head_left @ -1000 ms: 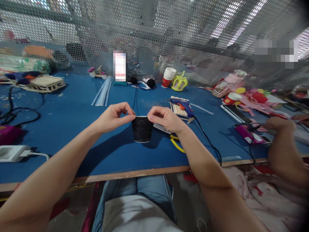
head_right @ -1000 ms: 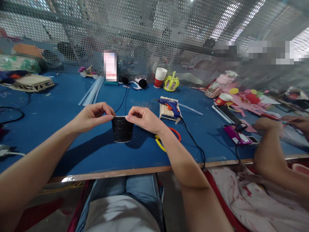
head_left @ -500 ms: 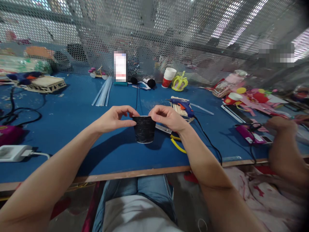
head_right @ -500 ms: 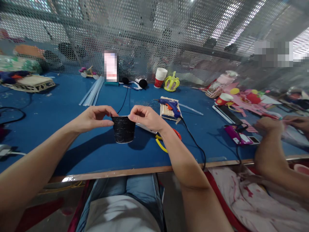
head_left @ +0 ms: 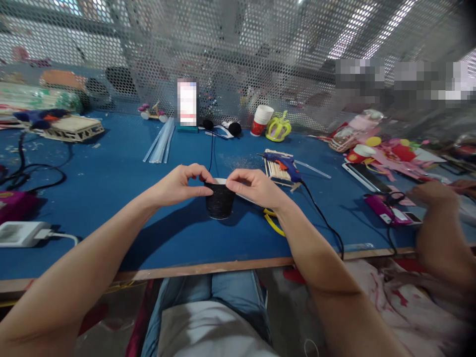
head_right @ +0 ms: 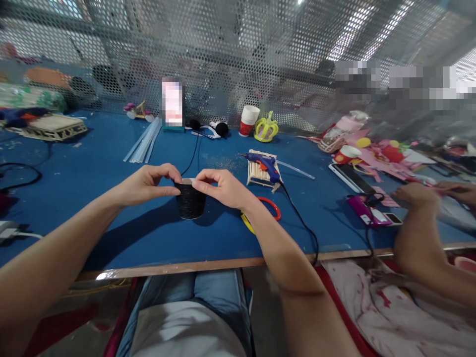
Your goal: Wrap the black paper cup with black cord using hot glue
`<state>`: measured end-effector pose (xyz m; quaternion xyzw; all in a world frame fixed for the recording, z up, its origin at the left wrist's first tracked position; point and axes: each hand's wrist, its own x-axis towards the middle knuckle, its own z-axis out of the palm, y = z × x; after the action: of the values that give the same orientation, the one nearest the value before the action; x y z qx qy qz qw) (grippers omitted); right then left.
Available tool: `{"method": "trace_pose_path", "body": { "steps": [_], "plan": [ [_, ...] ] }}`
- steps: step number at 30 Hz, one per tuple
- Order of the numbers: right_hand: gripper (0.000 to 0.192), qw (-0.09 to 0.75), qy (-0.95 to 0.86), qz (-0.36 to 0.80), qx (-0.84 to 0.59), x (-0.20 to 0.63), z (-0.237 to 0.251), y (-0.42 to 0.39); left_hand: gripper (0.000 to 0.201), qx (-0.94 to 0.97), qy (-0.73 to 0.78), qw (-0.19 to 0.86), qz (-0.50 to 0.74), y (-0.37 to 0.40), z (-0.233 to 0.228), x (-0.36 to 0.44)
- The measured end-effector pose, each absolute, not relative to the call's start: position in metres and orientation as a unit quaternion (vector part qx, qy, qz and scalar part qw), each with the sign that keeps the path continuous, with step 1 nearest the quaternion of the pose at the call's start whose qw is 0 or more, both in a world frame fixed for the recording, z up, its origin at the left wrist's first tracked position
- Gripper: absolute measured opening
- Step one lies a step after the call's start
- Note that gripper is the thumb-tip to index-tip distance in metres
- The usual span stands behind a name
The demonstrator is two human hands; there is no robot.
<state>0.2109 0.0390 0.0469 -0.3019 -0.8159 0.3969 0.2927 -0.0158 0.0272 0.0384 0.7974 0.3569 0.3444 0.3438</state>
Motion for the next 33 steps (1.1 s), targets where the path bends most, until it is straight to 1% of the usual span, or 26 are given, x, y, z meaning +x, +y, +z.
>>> {"method": "trace_pose_path", "body": {
  "steps": [5,15,23,29,33],
  "plan": [
    [0.023,0.285,-0.828,0.368,-0.312,0.2103,0.0458,0.0399,0.018,0.801,0.367,0.324,0.346,0.028,0.0349,-0.0147],
    [0.023,0.28,-0.832,0.353,-0.324,0.2044,0.0427,0.0376,0.019,0.807,0.379,0.29,0.347,0.025,0.0358,-0.0101],
    [0.023,0.298,-0.802,0.413,-0.312,0.2078,0.0416,0.0417,0.017,0.783,0.376,0.322,0.377,0.0297,0.0328,-0.0146],
    [0.024,0.298,-0.801,0.408,-0.32,0.2072,0.0444,0.0385,0.016,0.769,0.382,0.338,0.384,0.029,0.0326,-0.0128],
    [0.026,0.289,-0.803,0.411,-0.321,0.2047,0.0438,0.0371,0.017,0.782,0.379,0.328,0.371,0.0268,0.0327,-0.0115]
  ]
}}
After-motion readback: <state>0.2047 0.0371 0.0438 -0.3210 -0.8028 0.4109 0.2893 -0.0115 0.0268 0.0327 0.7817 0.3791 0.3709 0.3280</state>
